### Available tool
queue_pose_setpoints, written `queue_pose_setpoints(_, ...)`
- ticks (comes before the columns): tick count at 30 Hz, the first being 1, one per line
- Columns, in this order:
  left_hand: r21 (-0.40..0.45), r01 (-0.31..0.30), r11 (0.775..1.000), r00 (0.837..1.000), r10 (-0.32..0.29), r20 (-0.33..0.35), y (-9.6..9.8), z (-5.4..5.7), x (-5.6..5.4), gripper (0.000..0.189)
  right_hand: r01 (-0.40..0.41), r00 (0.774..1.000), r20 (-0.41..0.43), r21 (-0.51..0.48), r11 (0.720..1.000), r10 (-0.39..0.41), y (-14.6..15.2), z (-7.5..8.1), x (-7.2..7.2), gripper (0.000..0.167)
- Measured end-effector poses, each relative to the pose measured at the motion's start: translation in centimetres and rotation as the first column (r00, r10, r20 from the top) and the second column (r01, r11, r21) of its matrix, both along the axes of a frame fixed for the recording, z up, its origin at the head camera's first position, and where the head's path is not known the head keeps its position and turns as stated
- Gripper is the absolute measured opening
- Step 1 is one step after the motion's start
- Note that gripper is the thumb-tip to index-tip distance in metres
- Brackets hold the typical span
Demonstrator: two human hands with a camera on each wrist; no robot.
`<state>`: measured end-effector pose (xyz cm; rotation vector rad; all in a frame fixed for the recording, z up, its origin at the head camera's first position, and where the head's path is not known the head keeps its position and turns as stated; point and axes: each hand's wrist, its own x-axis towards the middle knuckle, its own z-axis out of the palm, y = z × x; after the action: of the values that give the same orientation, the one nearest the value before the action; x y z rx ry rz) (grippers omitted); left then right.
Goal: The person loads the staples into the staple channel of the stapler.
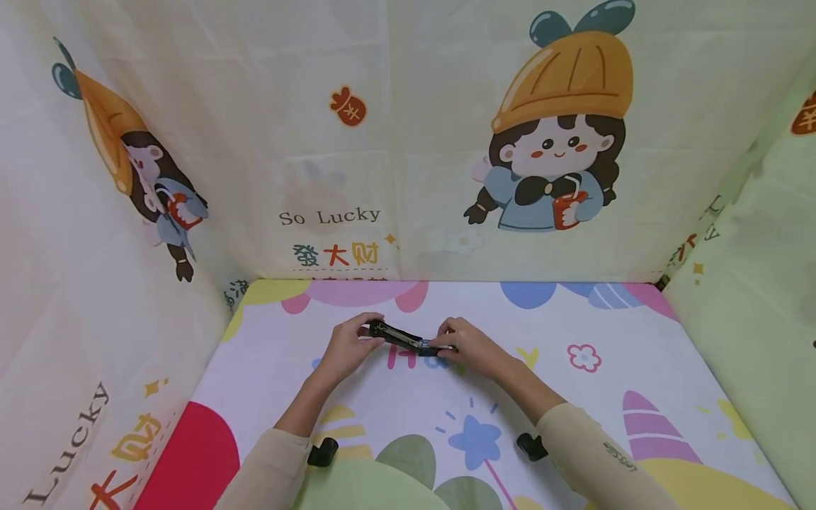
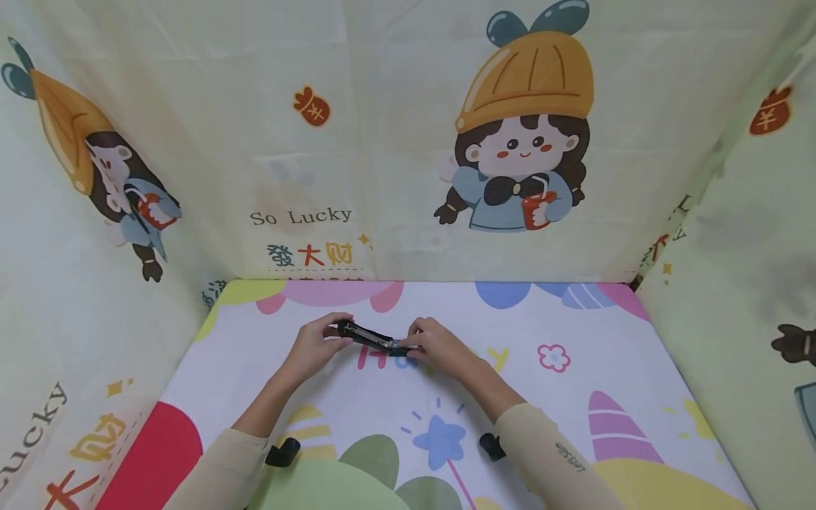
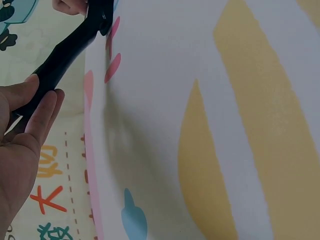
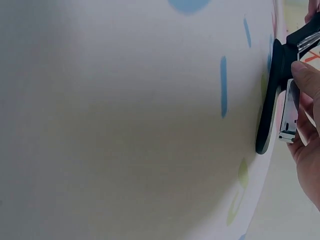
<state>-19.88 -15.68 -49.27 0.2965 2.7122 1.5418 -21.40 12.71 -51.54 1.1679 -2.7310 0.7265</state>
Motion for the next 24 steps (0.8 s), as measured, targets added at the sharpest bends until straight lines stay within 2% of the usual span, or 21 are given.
queue_pose_setpoints(9, -0.014, 0.000, 1.000, 1.000, 0.000, -0.008, 0.0, 0.0, -0.2, 0.043, 0.026, 1.000, 0.009, 0.001, 1.000, -0.026, 0.9, 0.3, 0.1, 0.024)
queue_pose_setpoints(24, -0.028, 0.007, 1.000, 1.000, -0.007, -0.016, -0.1, 0.1, -0.2, 0.044, 0.061, 0.998, -0.005, 0.001, 0.998, -0.061, 3.4, -0.3, 0.4, 0.022)
